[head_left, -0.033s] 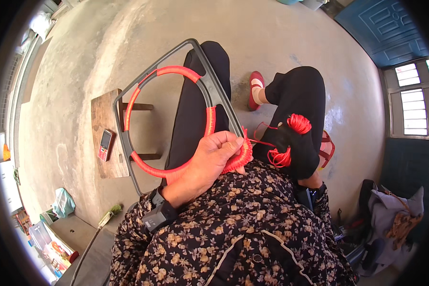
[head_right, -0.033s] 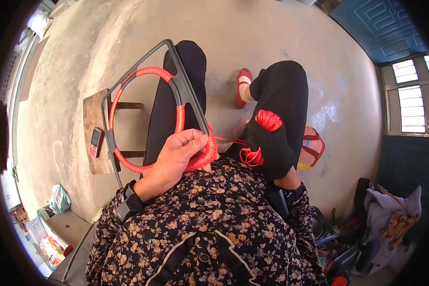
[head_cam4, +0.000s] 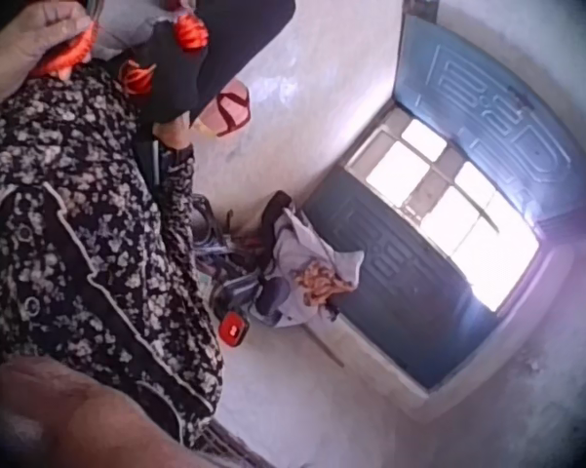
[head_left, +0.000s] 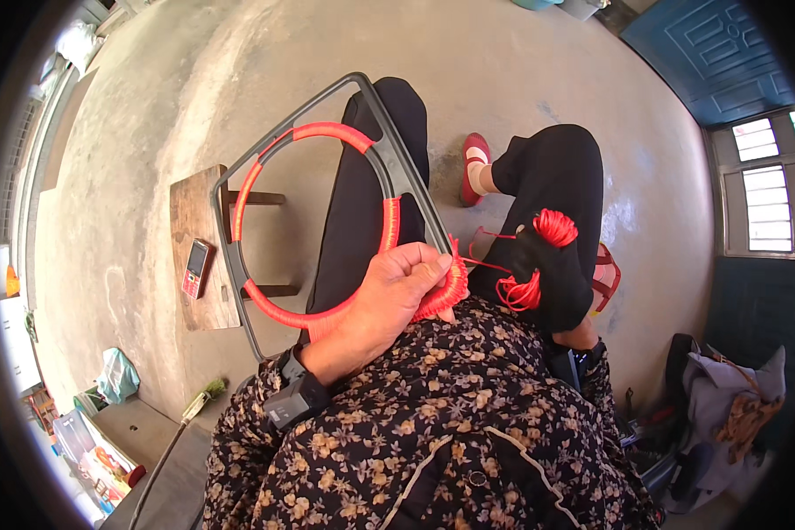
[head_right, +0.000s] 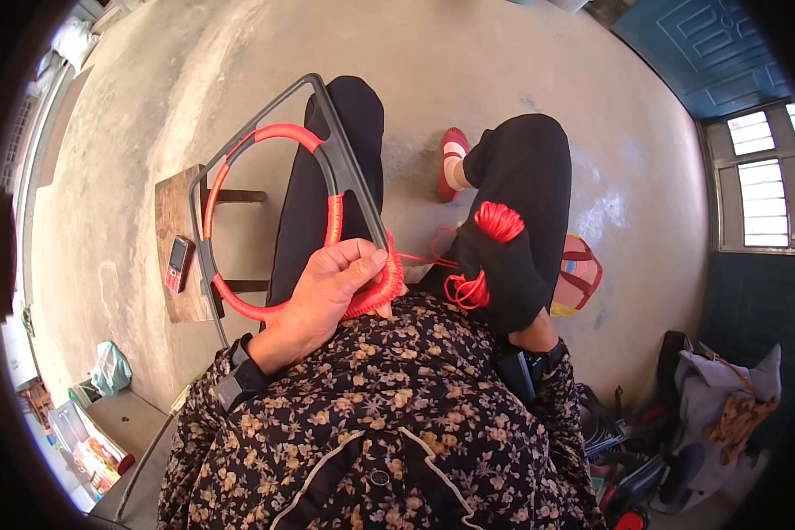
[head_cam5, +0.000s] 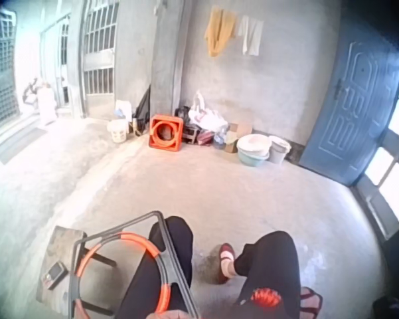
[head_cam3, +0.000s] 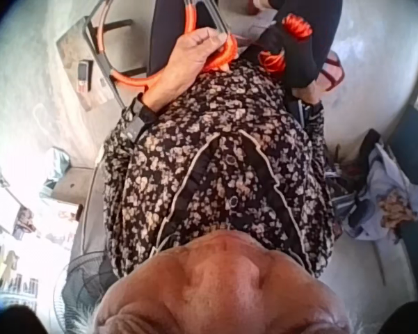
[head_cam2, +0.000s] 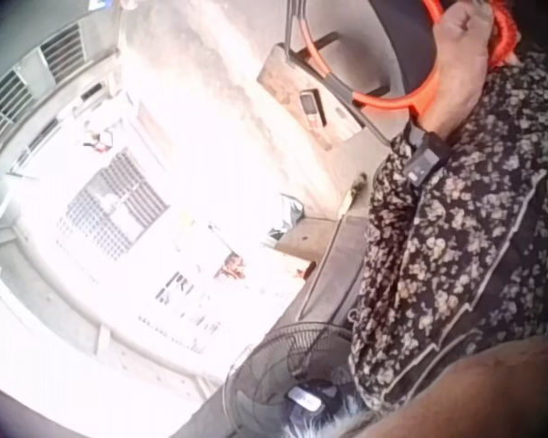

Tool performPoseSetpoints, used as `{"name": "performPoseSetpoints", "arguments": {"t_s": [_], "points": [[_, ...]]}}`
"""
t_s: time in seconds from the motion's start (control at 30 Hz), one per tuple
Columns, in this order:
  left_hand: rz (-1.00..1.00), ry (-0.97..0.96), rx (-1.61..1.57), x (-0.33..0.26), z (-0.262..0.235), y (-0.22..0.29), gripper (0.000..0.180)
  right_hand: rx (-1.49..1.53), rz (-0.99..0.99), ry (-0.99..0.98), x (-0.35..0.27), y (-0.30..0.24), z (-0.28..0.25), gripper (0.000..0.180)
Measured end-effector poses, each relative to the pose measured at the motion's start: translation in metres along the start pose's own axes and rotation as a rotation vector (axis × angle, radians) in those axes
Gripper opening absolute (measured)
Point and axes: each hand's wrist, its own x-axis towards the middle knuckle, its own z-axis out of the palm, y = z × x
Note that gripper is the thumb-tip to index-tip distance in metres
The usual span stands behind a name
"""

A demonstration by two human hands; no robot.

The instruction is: The person is weaving red plastic cord onto a black furniture frame.

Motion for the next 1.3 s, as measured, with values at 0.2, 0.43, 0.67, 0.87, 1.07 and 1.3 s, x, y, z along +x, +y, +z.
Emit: {"name": "performPoseSetpoints", "arguments": {"t_s": [0.2, 0.43, 0.67, 0.87, 1.07, 1.3], "points": [[0.112, 0.152, 0.308, -0.007, 0.004, -0.008, 0.019, -0.235, -0.049, 0.047, 0.040, -0.035, 0.003, 0.033], [0.493, 0.257, 0.662, -0.010, -0.001, -0.004, 0.022, -1.069, -0.708, 0.209, 0.044, -0.097, 0.025, 0.041], [0.507, 0.293, 0.156, -0.005, 0.001, -0.001, 0.035, -1.113, -0.907, -0.296, 0.046, -0.096, 0.065, 0.034], [0.486, 0.370, 0.094, 0.000, 0.000, -0.005, 0.043, -0.294, -0.094, -0.317, 0.051, -0.068, 0.057, 0.036], [0.526, 0.424, 0.255, 0.000, -0.002, -0.006, 0.052, -0.668, -0.651, -0.658, 0.071, -0.027, 0.038, 0.051], [0.481, 0.365, 0.255, 0.000, -0.001, -0.005, 0.057, -0.124, -0.091, -0.698, 0.075, -0.029, 0.070, 0.040]]}}
